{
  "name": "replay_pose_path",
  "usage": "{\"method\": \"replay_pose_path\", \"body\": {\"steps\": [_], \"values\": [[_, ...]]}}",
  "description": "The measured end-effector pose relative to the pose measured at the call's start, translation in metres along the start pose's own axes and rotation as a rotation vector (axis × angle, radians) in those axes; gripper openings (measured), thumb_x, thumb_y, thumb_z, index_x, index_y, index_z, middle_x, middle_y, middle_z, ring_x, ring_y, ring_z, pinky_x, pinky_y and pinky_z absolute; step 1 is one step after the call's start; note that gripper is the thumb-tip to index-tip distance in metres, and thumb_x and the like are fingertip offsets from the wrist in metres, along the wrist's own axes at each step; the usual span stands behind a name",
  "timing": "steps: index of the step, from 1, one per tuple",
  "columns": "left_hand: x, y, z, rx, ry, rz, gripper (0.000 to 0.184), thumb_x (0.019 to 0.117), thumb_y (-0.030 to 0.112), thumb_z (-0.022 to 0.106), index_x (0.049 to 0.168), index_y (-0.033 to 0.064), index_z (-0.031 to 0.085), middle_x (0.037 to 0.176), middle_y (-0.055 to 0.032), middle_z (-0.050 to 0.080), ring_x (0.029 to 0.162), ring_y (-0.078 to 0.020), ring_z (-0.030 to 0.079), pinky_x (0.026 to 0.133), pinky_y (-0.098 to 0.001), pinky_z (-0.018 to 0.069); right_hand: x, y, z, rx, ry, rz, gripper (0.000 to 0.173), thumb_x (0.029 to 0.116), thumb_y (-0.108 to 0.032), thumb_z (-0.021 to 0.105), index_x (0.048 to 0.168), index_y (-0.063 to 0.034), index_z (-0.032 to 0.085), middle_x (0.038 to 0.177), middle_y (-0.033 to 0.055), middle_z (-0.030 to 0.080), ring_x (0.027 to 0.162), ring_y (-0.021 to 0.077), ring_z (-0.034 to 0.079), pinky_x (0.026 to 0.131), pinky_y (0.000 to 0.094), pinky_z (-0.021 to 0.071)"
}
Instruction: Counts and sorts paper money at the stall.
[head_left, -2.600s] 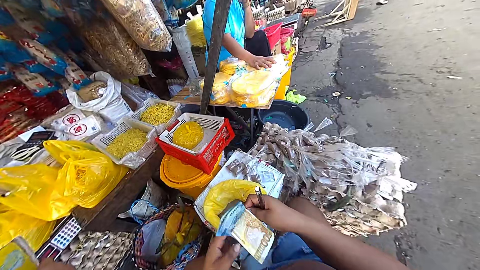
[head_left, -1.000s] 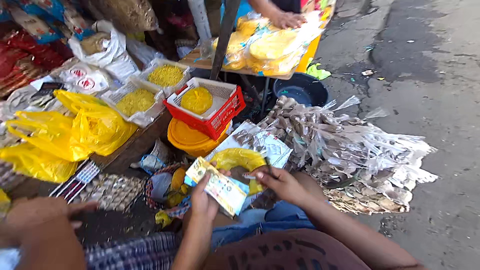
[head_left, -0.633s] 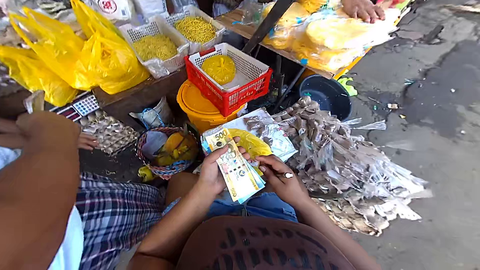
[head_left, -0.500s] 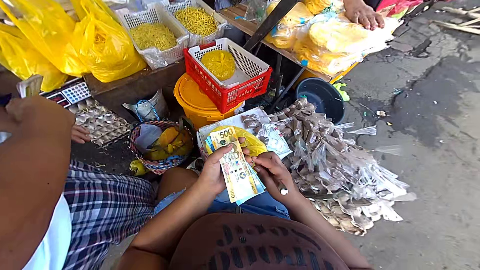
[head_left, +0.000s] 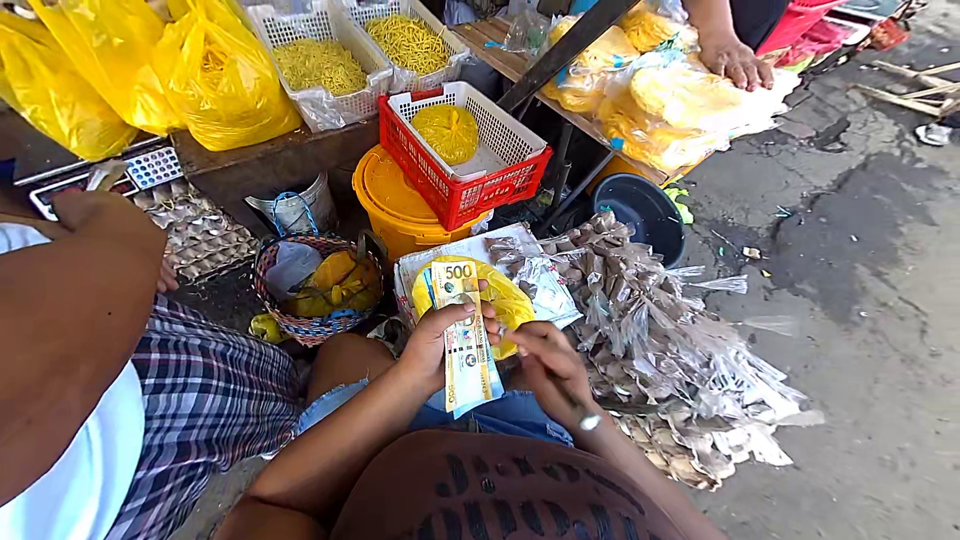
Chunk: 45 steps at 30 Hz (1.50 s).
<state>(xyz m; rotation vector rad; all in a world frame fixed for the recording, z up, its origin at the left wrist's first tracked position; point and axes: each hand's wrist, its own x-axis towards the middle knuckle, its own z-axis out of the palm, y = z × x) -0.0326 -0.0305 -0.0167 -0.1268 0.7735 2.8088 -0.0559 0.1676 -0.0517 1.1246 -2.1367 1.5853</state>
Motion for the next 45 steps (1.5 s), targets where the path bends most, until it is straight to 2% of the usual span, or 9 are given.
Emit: {"method": "replay_pose_path", "body": {"steps": [3, 6, 8, 17, 21, 23, 26, 41, 45], "values": [[-0.002, -0.003, -0.01, 0.05, -0.156, -0.064, 0.042, 0.0933, 0.012, 0.056, 0.133, 0.0012, 0.054, 0.096, -0.0099, 0.072, 0.083, -0.0205, 0.073, 0.081, -0.0356, 0.0623, 0.011, 0.005, -0.013, 0.112, 0.069, 0.157, 0.031, 0.1083, -0.017, 0.047, 0.13, -0.0082, 0.066, 0.111, -0.0009, 0.065, 0.086, -0.0018, 0.059, 0.074, 0.0164, 0.0517], [-0.003, -0.012, -0.014, 0.123, -0.255, -0.115, 0.037, 0.0932, 0.016, 0.063, 0.127, 0.0018, 0.059, 0.104, -0.0119, 0.074, 0.09, -0.0231, 0.074, 0.086, -0.0382, 0.0617, 0.027, 0.001, -0.02, 0.197, -0.043, 0.264, 0.042, 0.1093, -0.017, 0.043, 0.139, 0.0094, 0.054, 0.13, 0.0118, 0.066, 0.108, 0.0081, 0.065, 0.095, 0.027, 0.0548], [-0.004, -0.015, -0.013, 0.168, -0.299, -0.166, 0.03, 0.0927, 0.017, 0.064, 0.12, 0.0036, 0.064, 0.103, -0.0116, 0.075, 0.09, -0.0232, 0.075, 0.087, -0.0382, 0.0618, 0.037, -0.008, -0.019, 0.279, -0.134, 0.36, 0.045, 0.1099, -0.015, 0.041, 0.145, 0.0123, 0.045, 0.139, 0.0128, 0.062, 0.118, 0.0059, 0.063, 0.105, 0.0249, 0.051], [-0.006, -0.013, -0.015, 0.24, -0.41, -0.261, 0.019, 0.0946, 0.013, 0.061, 0.112, 0.0086, 0.066, 0.1, -0.0074, 0.075, 0.088, -0.0203, 0.075, 0.086, -0.0368, 0.062, 0.049, -0.018, -0.016, 0.328, -0.229, 0.468, 0.042, 0.1084, -0.009, 0.045, 0.148, 0.0036, 0.047, 0.132, 0.0056, 0.065, 0.09, -0.0017, 0.066, 0.079, 0.0162, 0.0561], [-0.002, -0.011, -0.016, 0.25, -0.418, -0.262, 0.03, 0.0933, 0.014, 0.063, 0.122, 0.0072, 0.062, 0.095, -0.0042, 0.074, 0.086, -0.0184, 0.074, 0.085, -0.0366, 0.0619, 0.057, -0.014, -0.026, -0.048, -0.194, 0.213, 0.04, 0.1076, -0.015, 0.046, 0.142, 0.0015, 0.057, 0.142, 0.0157, 0.06, 0.128, 0.014, 0.059, 0.108, 0.0288, 0.0489], [-0.002, -0.012, -0.015, 0.265, -0.388, -0.268, 0.028, 0.0923, 0.013, 0.062, 0.12, 0.0072, 0.063, 0.094, -0.0041, 0.074, 0.084, -0.0177, 0.074, 0.083, -0.0354, 0.0622, 0.062, -0.019, -0.027, -0.213, -0.199, 0.124, 0.039, 0.1084, -0.019, 0.047, 0.142, -0.0025, 0.06, 0.143, 0.0153, 0.06, 0.132, 0.0201, 0.057, 0.111, 0.0362, 0.047], [-0.001, -0.012, -0.012, 0.28, -0.358, -0.275, 0.02, 0.0906, 0.013, 0.065, 0.11, 0.0081, 0.066, 0.094, -0.006, 0.075, 0.083, -0.0184, 0.075, 0.082, -0.0342, 0.0628, 0.065, -0.023, -0.024, -0.286, -0.304, 0.069, 0.038, 0.1071, -0.016, 0.044, 0.137, -0.0054, 0.065, 0.138, 0.0118, 0.065, 0.131, 0.0245, 0.059, 0.112, 0.0452, 0.0452], [-0.003, -0.013, -0.013, 0.333, -0.339, -0.302, 0.016, 0.0897, 0.011, 0.062, 0.105, 0.0109, 0.066, 0.091, -0.0031, 0.076, 0.082, -0.0153, 0.075, 0.08, -0.0315, 0.0626, 0.059, -0.027, -0.016, -0.289, -0.388, 0.086, 0.037, 0.1063, -0.012, 0.044, 0.134, -0.0065, 0.067, 0.129, 0.0093, 0.07, 0.122, 0.0211, 0.065, 0.108, 0.0397, 0.0478], [-0.004, -0.011, -0.012, 0.343, -0.344, -0.315, 0.015, 0.0907, 0.011, 0.062, 0.105, 0.0115, 0.065, 0.091, -0.0024, 0.076, 0.082, -0.0149, 0.075, 0.08, -0.0314, 0.0625, 0.057, -0.026, -0.013, -0.254, -0.368, 0.124, 0.033, 0.1035, -0.009, 0.046, 0.124, -0.0084, 0.072, 0.11, 0.0083, 0.073, 0.104, 0.0169, 0.068, 0.096, 0.033, 0.0529]]}}
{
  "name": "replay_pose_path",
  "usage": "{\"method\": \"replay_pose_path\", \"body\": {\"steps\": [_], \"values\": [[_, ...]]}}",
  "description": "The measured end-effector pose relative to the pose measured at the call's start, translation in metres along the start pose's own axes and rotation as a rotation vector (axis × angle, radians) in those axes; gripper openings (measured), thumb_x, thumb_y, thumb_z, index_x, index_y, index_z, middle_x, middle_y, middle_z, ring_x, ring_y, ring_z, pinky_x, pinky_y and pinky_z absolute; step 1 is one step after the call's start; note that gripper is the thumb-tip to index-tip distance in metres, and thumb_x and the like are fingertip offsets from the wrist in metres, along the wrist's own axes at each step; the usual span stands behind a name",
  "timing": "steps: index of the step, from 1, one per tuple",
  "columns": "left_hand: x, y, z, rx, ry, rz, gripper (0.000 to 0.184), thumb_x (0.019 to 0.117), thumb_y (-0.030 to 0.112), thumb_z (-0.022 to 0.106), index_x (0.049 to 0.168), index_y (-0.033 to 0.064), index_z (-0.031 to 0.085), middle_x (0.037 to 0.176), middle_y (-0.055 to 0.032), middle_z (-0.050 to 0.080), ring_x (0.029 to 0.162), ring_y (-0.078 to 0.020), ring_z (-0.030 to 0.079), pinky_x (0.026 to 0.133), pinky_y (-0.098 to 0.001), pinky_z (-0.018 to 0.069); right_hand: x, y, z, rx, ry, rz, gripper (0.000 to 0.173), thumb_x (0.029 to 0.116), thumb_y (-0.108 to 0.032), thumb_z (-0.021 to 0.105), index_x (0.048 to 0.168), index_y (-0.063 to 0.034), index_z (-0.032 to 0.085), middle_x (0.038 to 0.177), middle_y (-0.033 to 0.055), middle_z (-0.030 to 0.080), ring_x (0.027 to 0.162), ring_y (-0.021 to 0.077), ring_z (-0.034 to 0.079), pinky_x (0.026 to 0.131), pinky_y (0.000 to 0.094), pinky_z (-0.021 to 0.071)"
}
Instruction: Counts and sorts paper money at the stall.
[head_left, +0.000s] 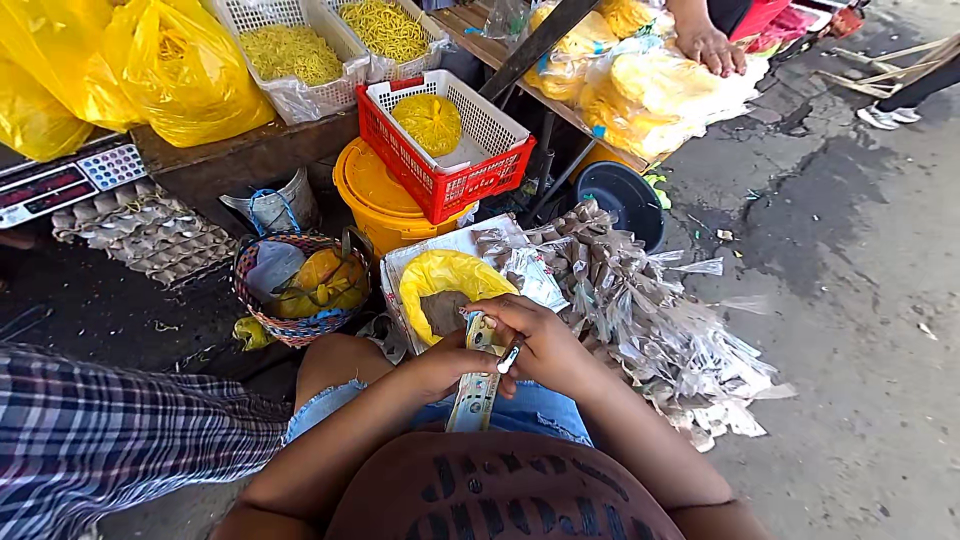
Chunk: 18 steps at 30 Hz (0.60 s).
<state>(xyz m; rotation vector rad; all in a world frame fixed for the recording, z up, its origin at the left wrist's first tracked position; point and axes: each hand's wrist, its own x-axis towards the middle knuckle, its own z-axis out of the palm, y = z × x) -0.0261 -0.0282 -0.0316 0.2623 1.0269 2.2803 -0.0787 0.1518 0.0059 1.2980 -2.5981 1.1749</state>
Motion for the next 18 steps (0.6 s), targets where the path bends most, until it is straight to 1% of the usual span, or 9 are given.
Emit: {"method": "replay_pose_path", "body": {"steps": [3, 6, 8, 10, 12, 13, 14, 16, 18], "values": [[0.0, -0.001, 0.003, 0.046, 0.014, 0.01, 0.021, 0.0931, 0.014, 0.059, 0.112, 0.007, 0.063, 0.096, -0.0032, 0.077, 0.088, -0.0167, 0.075, 0.085, -0.0342, 0.0618, -0.001, 0.004, -0.002, 0.059, 0.083, 0.031, 0.027, 0.1023, -0.01, 0.052, 0.115, -0.0062, 0.075, 0.102, 0.007, 0.073, 0.096, 0.0091, 0.068, 0.09, 0.0223, 0.0543], [-0.008, 0.006, 0.009, 0.179, 0.109, -0.019, 0.033, 0.0977, 0.008, 0.049, 0.129, -0.0011, 0.052, 0.103, -0.0046, 0.075, 0.095, -0.017, 0.074, 0.091, -0.0357, 0.0599, 0.007, 0.007, -0.01, 0.05, 0.217, 0.088, 0.025, 0.0994, -0.011, 0.055, 0.111, -0.0027, 0.075, 0.102, 0.0093, 0.074, 0.097, 0.0086, 0.069, 0.09, 0.022, 0.0552], [-0.012, 0.007, 0.012, 0.271, 0.197, -0.051, 0.032, 0.1016, 0.005, 0.045, 0.131, -0.0054, 0.05, 0.101, -0.0057, 0.074, 0.092, -0.0158, 0.073, 0.089, -0.0358, 0.0596, 0.012, 0.009, -0.013, 0.032, 0.269, 0.134, 0.027, 0.0963, -0.01, 0.054, 0.111, -0.0028, 0.075, 0.102, 0.0093, 0.074, 0.096, 0.0084, 0.069, 0.088, 0.0232, 0.0552], [-0.013, 0.002, 0.007, 0.342, 0.228, -0.033, 0.03, 0.1022, 0.006, 0.046, 0.13, -0.0056, 0.052, 0.096, -0.0039, 0.072, 0.085, -0.0125, 0.071, 0.084, -0.0329, 0.06, 0.015, 0.012, -0.009, 0.06, 0.308, 0.132, 0.03, 0.094, -0.011, 0.052, 0.111, -0.0048, 0.076, 0.101, 0.0056, 0.074, 0.093, 0.0037, 0.068, 0.086, 0.0197, 0.0544], [-0.012, -0.004, 0.0, 0.372, 0.221, 0.034, 0.029, 0.1002, 0.007, 0.049, 0.126, -0.0039, 0.056, 0.089, -0.0001, 0.07, 0.076, -0.0084, 0.068, 0.075, -0.0279, 0.0592, 0.016, 0.012, -0.001, 0.262, 0.363, 0.15, 0.032, 0.0992, -0.012, 0.051, 0.122, 0.0005, 0.069, 0.108, 0.0012, 0.074, 0.097, -0.0031, 0.067, 0.088, 0.0144, 0.0544], [-0.011, -0.006, -0.002, 0.381, 0.213, 0.073, 0.029, 0.0993, 0.008, 0.05, 0.126, -0.0031, 0.057, 0.088, 0.0012, 0.069, 0.074, -0.007, 0.067, 0.073, -0.0265, 0.0582, 0.017, 0.01, 0.004, 0.413, 0.4, 0.178, 0.036, 0.1014, -0.012, 0.05, 0.131, 0.0049, 0.06, 0.11, -0.0004, 0.073, 0.096, -0.0039, 0.067, 0.086, 0.014, 0.0546], [-0.01, -0.007, -0.003, 0.39, 0.209, 0.106, 0.029, 0.0992, 0.008, 0.05, 0.126, -0.0024, 0.057, 0.088, 0.0021, 0.068, 0.074, -0.0061, 0.066, 0.073, -0.0257, 0.0576, 0.016, 0.008, 0.01, 0.544, 0.437, 0.214, 0.042, 0.1022, -0.015, 0.048, 0.14, 0.0056, 0.051, 0.114, -0.0016, 0.072, 0.097, -0.0039, 0.067, 0.085, 0.0145, 0.0553], [-0.006, -0.007, -0.003, 0.417, 0.236, 0.141, 0.027, 0.1003, 0.008, 0.049, 0.124, -0.0018, 0.057, 0.088, 0.0028, 0.068, 0.074, -0.0052, 0.066, 0.073, -0.025, 0.0575, 0.011, 0.006, 0.025, 0.733, 0.457, 0.263, 0.051, 0.1032, -0.018, 0.049, 0.149, 0.0032, 0.041, 0.127, 0.0003, 0.066, 0.101, -0.0008, 0.067, 0.086, 0.0184, 0.0576], [-0.004, -0.008, -0.002, 0.495, 0.284, 0.133, 0.026, 0.1027, 0.009, 0.047, 0.123, -0.0033, 0.056, 0.087, 0.0023, 0.067, 0.074, -0.0042, 0.065, 0.073, -0.0246, 0.0567, 0.005, 0.009, 0.038, 0.859, 0.475, 0.285, 0.042, 0.1028, -0.013, 0.049, 0.143, -0.0009, 0.049, 0.119, -0.0003, 0.071, 0.098, 0.0066, 0.072, 0.086, 0.026, 0.0615]]}}
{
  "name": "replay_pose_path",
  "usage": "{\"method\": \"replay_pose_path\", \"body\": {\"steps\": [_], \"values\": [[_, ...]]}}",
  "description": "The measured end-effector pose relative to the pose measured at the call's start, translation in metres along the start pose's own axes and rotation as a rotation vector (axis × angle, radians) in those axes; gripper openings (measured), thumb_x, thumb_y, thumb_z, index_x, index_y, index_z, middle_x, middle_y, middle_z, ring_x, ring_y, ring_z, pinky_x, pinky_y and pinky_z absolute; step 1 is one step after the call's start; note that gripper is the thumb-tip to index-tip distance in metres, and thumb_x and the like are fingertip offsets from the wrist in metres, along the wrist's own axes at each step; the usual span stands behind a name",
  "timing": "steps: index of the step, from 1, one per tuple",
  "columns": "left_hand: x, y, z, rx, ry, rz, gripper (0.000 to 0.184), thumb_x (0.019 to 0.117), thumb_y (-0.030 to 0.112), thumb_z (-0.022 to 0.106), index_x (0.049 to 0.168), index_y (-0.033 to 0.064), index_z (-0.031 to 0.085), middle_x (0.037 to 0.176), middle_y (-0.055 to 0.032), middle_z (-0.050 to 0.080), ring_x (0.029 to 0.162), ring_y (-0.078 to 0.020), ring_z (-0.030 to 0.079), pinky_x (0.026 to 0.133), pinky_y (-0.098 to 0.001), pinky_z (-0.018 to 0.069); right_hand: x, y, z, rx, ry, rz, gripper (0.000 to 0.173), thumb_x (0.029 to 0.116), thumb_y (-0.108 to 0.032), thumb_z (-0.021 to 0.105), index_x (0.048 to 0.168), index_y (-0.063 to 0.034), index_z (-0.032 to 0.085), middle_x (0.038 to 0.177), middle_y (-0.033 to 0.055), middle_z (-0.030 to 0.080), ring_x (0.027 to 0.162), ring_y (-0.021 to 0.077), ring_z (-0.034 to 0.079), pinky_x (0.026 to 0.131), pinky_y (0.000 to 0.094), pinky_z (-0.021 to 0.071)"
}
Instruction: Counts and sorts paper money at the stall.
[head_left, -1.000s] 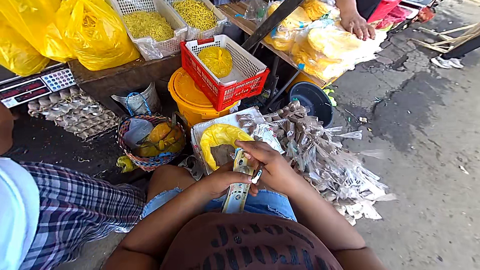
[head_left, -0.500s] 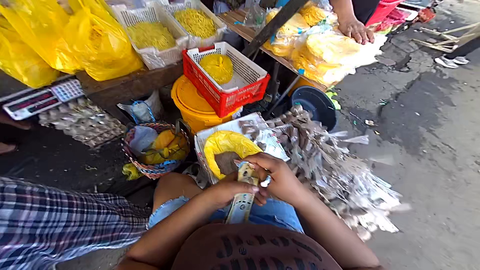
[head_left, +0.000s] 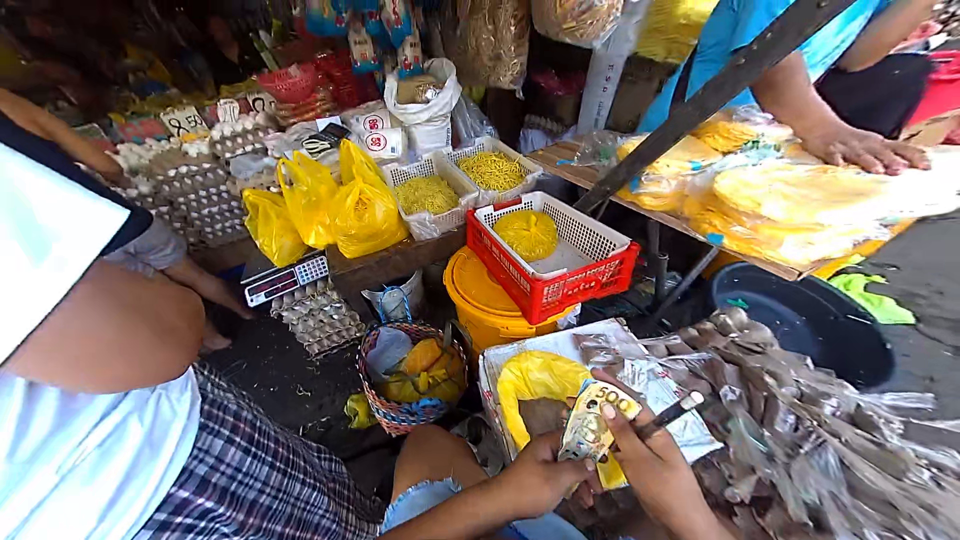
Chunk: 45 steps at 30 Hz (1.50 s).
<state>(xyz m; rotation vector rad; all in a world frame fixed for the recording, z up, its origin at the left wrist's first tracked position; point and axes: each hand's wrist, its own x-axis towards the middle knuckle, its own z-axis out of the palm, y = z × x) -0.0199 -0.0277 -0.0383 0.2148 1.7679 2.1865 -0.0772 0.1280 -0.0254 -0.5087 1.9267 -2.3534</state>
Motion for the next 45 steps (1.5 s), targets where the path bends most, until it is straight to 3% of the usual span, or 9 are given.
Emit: {"method": "replay_pose_path", "body": {"steps": [4, 9, 16, 20, 25, 30, 36, 39, 45], "values": [[0.003, -0.011, 0.005, 0.089, 0.014, -0.032, 0.03, 0.1067, 0.015, 0.042, 0.126, -0.0057, 0.053, 0.088, 0.0005, 0.065, 0.075, -0.004, 0.063, 0.074, -0.0246, 0.0555, -0.001, 0.002, -0.007, 0.146, 0.038, 0.08, 0.027, 0.1024, -0.01, 0.046, 0.121, -0.0081, 0.065, 0.102, 0.0023, 0.076, 0.09, 0.0146, 0.075, 0.081, 0.0328, 0.064], [0.004, -0.016, 0.011, 0.092, 0.034, -0.002, 0.033, 0.1082, 0.015, 0.037, 0.125, -0.0092, 0.053, 0.086, -0.0007, 0.066, 0.075, -0.0036, 0.063, 0.075, -0.0243, 0.0551, -0.011, -0.004, -0.003, 0.338, 0.018, 0.086, 0.028, 0.107, -0.012, 0.044, 0.123, -0.0165, 0.066, 0.102, 0.0004, 0.077, 0.089, 0.0133, 0.075, 0.081, 0.0315, 0.0638], [0.004, -0.02, 0.009, 0.458, 0.158, 0.151, 0.035, 0.1039, 0.01, 0.053, 0.129, -0.0148, 0.057, 0.115, -0.0264, 0.068, 0.106, -0.0279, 0.069, 0.099, -0.0444, 0.053, -0.003, -0.003, -0.008, 0.234, 0.003, 0.074, 0.03, 0.1056, -0.003, 0.038, 0.113, -0.0141, 0.065, 0.09, -0.0034, 0.075, 0.08, 0.0108, 0.074, 0.078, 0.03, 0.0634], [0.006, -0.023, 0.001, 0.694, 0.261, 0.407, 0.021, 0.0968, 0.008, 0.064, 0.108, -0.0089, 0.069, 0.103, -0.0216, 0.07, 0.093, -0.0239, 0.07, 0.085, -0.0364, 0.0591, -0.001, 0.006, -0.019, -0.089, 0.022, 0.018, 0.024, 0.1019, -0.008, 0.046, 0.113, -0.0088, 0.067, 0.097, -0.0063, 0.071, 0.086, 0.0018, 0.068, 0.08, 0.0213, 0.0575], [0.005, -0.007, -0.004, 0.678, 0.179, 0.162, 0.022, 0.0997, 0.015, 0.064, 0.107, -0.0032, 0.074, 0.104, -0.016, 0.072, 0.092, -0.0176, 0.07, 0.087, -0.0329, 0.0578, 0.0, 0.011, -0.028, -0.183, 0.065, 0.049, 0.024, 0.1009, -0.012, 0.049, 0.111, -0.0083, 0.07, 0.103, -0.0056, 0.071, 0.09, -0.0017, 0.065, 0.08, 0.0162, 0.0535], [0.001, 0.002, -0.006, 0.542, 0.286, 0.098, 0.014, 0.0951, 0.007, 0.066, 0.099, -0.0028, 0.075, 0.091, -0.0069, 0.074, 0.081, -0.008, 0.07, 0.078, -0.0279, 0.0604, 0.002, -0.017, -0.028, -0.162, 0.016, 0.202, 0.036, 0.1088, -0.019, 0.042, 0.134, -0.0029, 0.061, 0.126, 0.0042, 0.067, 0.107, 0.0021, 0.063, 0.093, 0.0239, 0.0527], [0.002, 0.003, -0.029, 0.313, 0.405, 0.142, 0.008, 0.0943, 0.002, 0.065, 0.094, 0.0011, 0.073, 0.078, 0.002, 0.073, 0.065, -0.0052, 0.068, 0.062, -0.0232, 0.0596, 0.0, -0.01, -0.045, -0.192, 0.045, 0.225, 0.026, 0.1077, -0.015, 0.048, 0.12, -0.0051, 0.07, 0.099, 0.0002, 0.07, 0.078, 0.0016, 0.061, 0.071, 0.0202, 0.0514], [0.0, 0.005, -0.029, 0.258, 0.44, 0.155, 0.009, 0.0941, -0.001, 0.064, 0.092, 0.0011, 0.073, 0.076, 0.0014, 0.072, 0.063, -0.006, 0.067, 0.061, -0.0231, 0.0593, -0.005, -0.014, -0.038, -0.299, -0.118, 0.328, 0.03, 0.1086, -0.021, 0.049, 0.124, -0.0052, 0.068, 0.106, 0.0034, 0.069, 0.089, 0.0026, 0.061, 0.083, 0.0241, 0.05], [-0.002, 0.002, -0.019, 0.146, 0.458, 0.239, 0.012, 0.0942, -0.004, 0.061, 0.092, 0.0015, 0.071, 0.075, 0.0, 0.072, 0.061, -0.0069, 0.068, 0.059, -0.0228, 0.0597, -0.008, -0.013, -0.032, -0.341, -0.194, 0.32, 0.029, 0.1076, -0.026, 0.053, 0.121, -0.0035, 0.067, 0.093, 0.0001, 0.064, 0.078, -0.0014, 0.055, 0.074, 0.0189, 0.0465]]}}
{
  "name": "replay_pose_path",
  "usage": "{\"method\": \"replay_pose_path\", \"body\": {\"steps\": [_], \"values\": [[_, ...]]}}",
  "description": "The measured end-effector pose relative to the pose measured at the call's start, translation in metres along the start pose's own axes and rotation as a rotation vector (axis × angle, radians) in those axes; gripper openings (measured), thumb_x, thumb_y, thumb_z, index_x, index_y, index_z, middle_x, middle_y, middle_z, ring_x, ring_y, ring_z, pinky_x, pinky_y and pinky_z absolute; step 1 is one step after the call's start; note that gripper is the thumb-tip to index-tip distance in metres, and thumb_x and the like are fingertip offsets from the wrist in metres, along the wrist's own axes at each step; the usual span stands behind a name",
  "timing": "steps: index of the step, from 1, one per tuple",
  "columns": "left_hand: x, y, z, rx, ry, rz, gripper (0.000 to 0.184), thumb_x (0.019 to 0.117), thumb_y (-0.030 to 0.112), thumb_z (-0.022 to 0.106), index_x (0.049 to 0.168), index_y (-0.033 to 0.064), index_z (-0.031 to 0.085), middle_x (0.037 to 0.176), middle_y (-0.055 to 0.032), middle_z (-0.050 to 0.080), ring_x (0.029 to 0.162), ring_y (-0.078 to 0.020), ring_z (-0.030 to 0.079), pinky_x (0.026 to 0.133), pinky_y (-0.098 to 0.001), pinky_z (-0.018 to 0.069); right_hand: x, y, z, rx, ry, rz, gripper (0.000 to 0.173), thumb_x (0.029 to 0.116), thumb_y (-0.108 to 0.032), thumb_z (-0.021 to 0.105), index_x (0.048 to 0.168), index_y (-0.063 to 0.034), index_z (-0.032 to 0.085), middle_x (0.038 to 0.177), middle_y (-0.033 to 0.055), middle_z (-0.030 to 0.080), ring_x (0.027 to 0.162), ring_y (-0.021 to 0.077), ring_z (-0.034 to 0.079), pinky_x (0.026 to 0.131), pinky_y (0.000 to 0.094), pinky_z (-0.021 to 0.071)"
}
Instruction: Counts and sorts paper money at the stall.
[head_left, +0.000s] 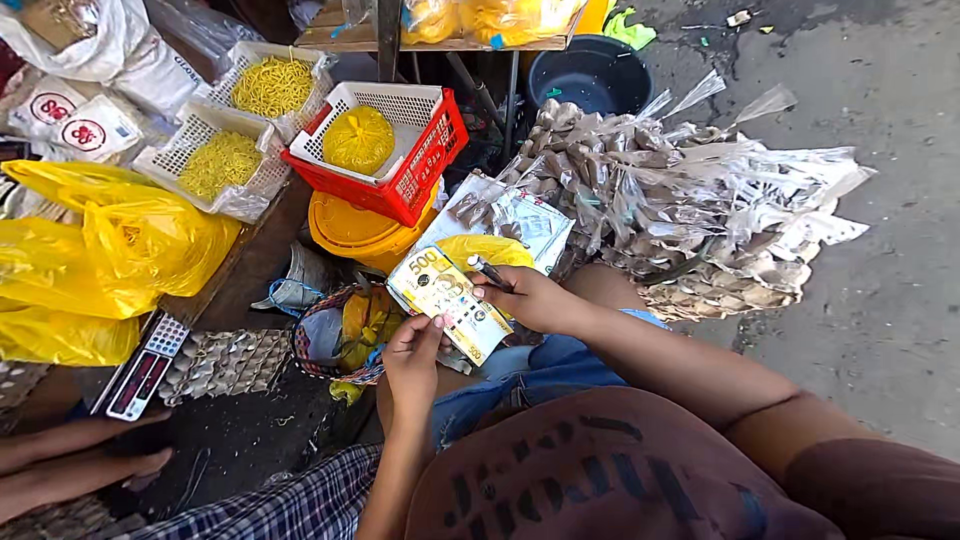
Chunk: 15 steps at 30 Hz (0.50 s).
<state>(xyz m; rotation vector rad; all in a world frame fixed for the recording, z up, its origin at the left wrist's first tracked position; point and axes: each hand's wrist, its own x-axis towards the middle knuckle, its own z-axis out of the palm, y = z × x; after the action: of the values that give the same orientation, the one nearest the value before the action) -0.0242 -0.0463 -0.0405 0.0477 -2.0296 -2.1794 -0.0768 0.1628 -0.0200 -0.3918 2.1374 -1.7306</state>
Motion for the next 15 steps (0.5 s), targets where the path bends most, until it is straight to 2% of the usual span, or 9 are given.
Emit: {"method": "replay_pose_path", "body": {"steps": [4, 7, 10, 12, 15], "values": [[-0.008, -0.001, 0.001, -0.116, -0.08, 0.034, 0.014, 0.0952, -0.004, 0.059, 0.1, 0.0037, 0.069, 0.083, -0.0005, 0.074, 0.068, -0.0087, 0.071, 0.063, -0.0253, 0.0617, 0.0, -0.004, -0.004, 0.083, 0.005, 0.008, 0.021, 0.1052, -0.02, 0.058, 0.11, -0.0048, 0.071, 0.079, -0.0073, 0.061, 0.068, -0.0063, 0.052, 0.066, 0.0144, 0.0447], [-0.008, -0.001, -0.007, -0.199, -0.251, 0.08, 0.019, 0.0976, 0.0, 0.061, 0.114, 0.0066, 0.068, 0.096, -0.0018, 0.076, 0.076, -0.0098, 0.073, 0.068, -0.0262, 0.0622, 0.002, -0.005, -0.007, 0.205, -0.044, 0.042, 0.017, 0.1047, -0.015, 0.057, 0.107, -0.0057, 0.071, 0.082, -0.0079, 0.067, 0.073, -0.0052, 0.061, 0.072, 0.0158, 0.0525], [-0.007, -0.002, -0.01, -0.232, -0.33, 0.106, 0.021, 0.0992, 0.005, 0.063, 0.117, 0.0121, 0.072, 0.099, -0.0018, 0.076, 0.078, -0.0093, 0.073, 0.069, -0.0257, 0.0623, 0.002, -0.008, -0.009, 0.404, -0.083, 0.091, 0.016, 0.1041, -0.009, 0.056, 0.105, -0.0056, 0.071, 0.087, -0.0054, 0.072, 0.079, 0.0004, 0.068, 0.076, 0.0199, 0.0577], [-0.006, -0.004, -0.012, -0.229, -0.384, 0.136, 0.025, 0.1009, 0.01, 0.062, 0.123, 0.0142, 0.074, 0.107, -0.0015, 0.076, 0.081, -0.0074, 0.072, 0.07, -0.0244, 0.0617, 0.002, -0.009, -0.011, 0.529, -0.116, 0.103, 0.02, 0.1045, -0.006, 0.052, 0.108, -0.0035, 0.072, 0.09, -0.0024, 0.074, 0.081, 0.0033, 0.07, 0.078, 0.0216, 0.0594], [-0.002, -0.006, -0.012, -0.2, -0.452, 0.188, 0.026, 0.102, 0.013, 0.062, 0.125, 0.0133, 0.074, 0.115, -0.0007, 0.073, 0.086, -0.0057, 0.07, 0.074, -0.0232, 0.0609, 0.004, -0.006, -0.013, 0.641, -0.168, 0.104, 0.029, 0.1046, -0.004, 0.043, 0.11, -0.0033, 0.072, 0.088, -0.0012, 0.075, 0.078, 0.004, 0.071, 0.074, 0.0214, 0.0599]]}}
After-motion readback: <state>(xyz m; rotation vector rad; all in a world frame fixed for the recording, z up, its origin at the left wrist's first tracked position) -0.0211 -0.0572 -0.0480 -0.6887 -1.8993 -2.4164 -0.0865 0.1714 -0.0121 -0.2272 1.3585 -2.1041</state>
